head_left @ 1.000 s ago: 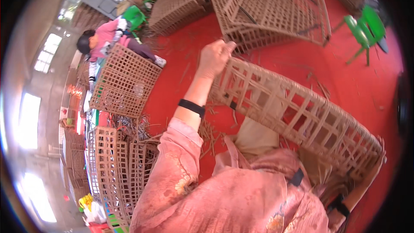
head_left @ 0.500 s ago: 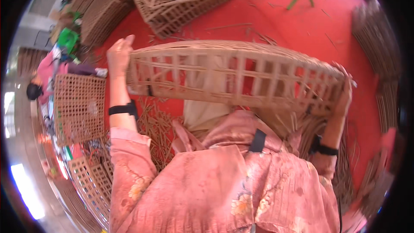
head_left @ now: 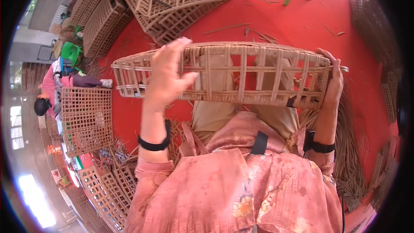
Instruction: The recorder is weaving bamboo strips onto a wooden or bamboo furniture frame to create a bench or chair back.
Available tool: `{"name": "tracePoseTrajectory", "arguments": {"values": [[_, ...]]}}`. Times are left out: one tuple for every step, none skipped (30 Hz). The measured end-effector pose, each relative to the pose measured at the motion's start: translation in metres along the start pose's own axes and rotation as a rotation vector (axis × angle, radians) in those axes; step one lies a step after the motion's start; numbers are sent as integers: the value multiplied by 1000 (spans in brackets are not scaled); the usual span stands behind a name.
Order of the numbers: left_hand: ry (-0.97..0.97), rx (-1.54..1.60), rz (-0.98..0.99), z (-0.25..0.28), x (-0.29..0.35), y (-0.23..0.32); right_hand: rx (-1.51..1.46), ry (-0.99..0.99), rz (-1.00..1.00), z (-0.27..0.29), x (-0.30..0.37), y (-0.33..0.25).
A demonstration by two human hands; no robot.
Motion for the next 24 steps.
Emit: {"name": "tracePoseTrajectory", "arguments": {"values": [[2,-9,7,0,2,1,-23,-1,-7,0,0,0],[-16,-27,-1,0,4,2,-45,1,-12,-1,-1,-1],[-35,-44,-14,1,4,4,-49,-21,-17,-4,-1,-1],[-33,-52,-13,0,4,2,-55,-25,-16,-8,-2,-1],[-41,-62,-23,-2,2,0,-25,0,-3,-11,-1,-1],[-49,-73,-35,-3,0,0,5,27,11,-13,0,-3],[-51,-79,-40,-2,-1,1,-2,31,12,-17,2,-6],[-45,-34,-33,-2,-3,2,-6,41,9,-21,4,-9],[-39,12,-26,-1,-6,3,-9,52,6,-26,7,-12],[-39,8,-28,2,-5,0,-14,52,7,-34,10,-16],[-33,-2,-43,5,-7,-5,21,58,7,-39,13,-21],[-27,-11,-56,7,-10,-9,57,64,6,-43,17,-25],[6,-27,-67,10,-11,-9,26,89,14,-48,19,-27],[7,-24,-70,11,-17,-11,28,92,17,-46,21,-27],[-15,-17,-140,11,-26,-13,2,70,-15,-41,24,-26],[-37,-7,-209,9,-33,-13,-22,48,-48,-36,26,-23],[-33,0,-214,8,-43,-9,-50,41,-40,-31,24,-20],[-30,9,-220,6,-51,-11,-42,46,-35,-30,20,-17],[-43,64,-215,2,-60,-15,-85,83,-66,-27,16,-12],[-55,119,-211,0,-68,-18,-130,120,-94,-27,10,-12],[-81,166,-144,2,-74,-21,-136,189,-76,-34,3,-14],[-78,173,-155,1,-81,-24,-132,197,-66,-40,-3,-16],[-77,165,-150,0,-89,-26,-171,180,-95,-45,-9,-18],[-75,154,-144,-1,-96,-28,-212,161,-124,-48,-16,-21]]}}
Point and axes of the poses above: each hand's wrist, its own x-axis away from the middle knuckle, its own z-axis out of the back of the hand, y = z × x, the point moved 3 cm from there along -x, towards the middle knuckle, and after that the axes turned 2 degrees about -x, right-handed, at the moved point
